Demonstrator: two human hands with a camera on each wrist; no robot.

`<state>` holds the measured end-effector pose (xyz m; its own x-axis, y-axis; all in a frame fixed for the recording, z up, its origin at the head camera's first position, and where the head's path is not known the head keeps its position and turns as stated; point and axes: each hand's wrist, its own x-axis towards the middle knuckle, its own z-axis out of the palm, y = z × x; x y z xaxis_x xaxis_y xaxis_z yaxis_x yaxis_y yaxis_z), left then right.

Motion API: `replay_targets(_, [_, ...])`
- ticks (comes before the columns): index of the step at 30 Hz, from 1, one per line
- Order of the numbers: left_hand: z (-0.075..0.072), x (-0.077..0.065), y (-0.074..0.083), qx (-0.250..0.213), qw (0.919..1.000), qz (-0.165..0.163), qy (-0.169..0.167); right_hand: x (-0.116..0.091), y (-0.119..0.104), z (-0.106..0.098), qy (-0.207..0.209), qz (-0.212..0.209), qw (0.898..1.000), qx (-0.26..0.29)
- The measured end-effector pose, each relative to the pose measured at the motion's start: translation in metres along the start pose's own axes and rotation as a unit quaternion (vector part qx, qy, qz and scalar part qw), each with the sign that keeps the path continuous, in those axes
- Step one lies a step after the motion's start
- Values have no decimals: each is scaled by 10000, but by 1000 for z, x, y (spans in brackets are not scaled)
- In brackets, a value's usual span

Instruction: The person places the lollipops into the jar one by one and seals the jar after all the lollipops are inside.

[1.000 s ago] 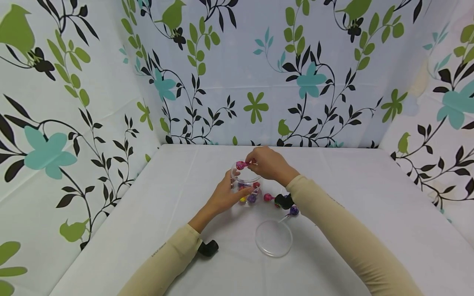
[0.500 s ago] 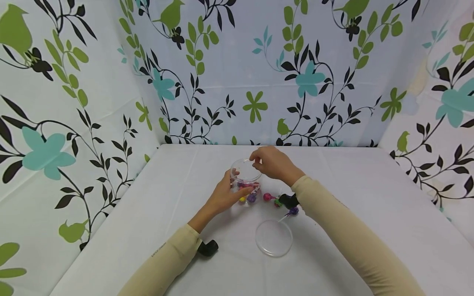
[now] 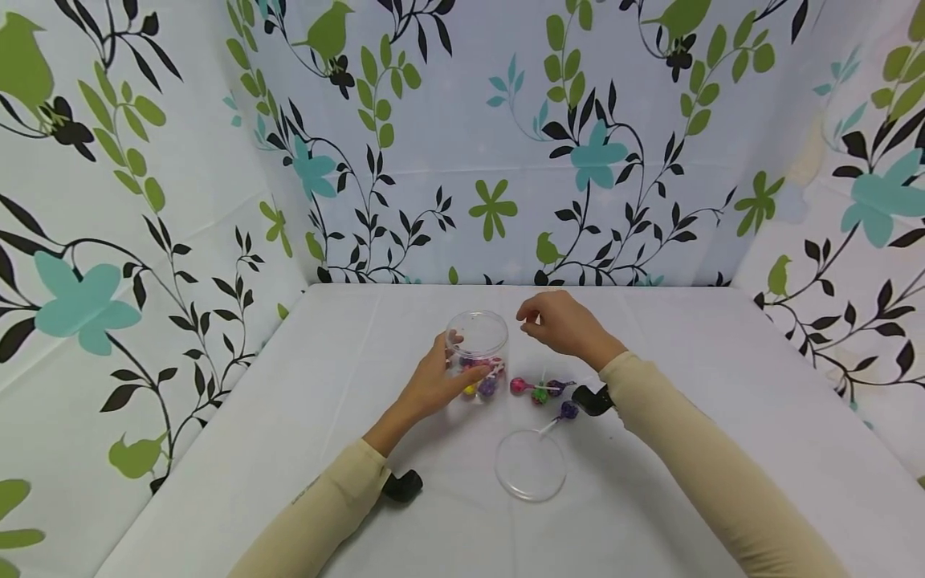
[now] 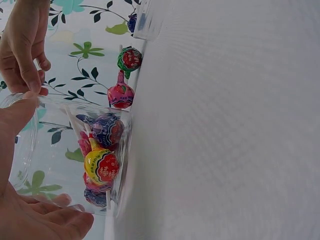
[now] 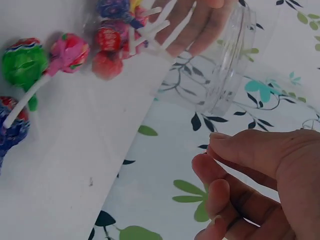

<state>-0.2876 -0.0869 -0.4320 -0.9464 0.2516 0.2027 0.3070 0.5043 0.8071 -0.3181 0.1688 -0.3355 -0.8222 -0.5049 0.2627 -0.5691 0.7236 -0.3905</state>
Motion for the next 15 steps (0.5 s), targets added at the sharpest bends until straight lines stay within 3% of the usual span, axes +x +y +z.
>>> replay_targets(7, [0,0,-2,18,10000,-41,56,-9,11,3,-87,90,9999,16])
replay_targets(15, [0,-1,-1,-3,10000,-60,18,-25,20,21,-361,127,9990,224])
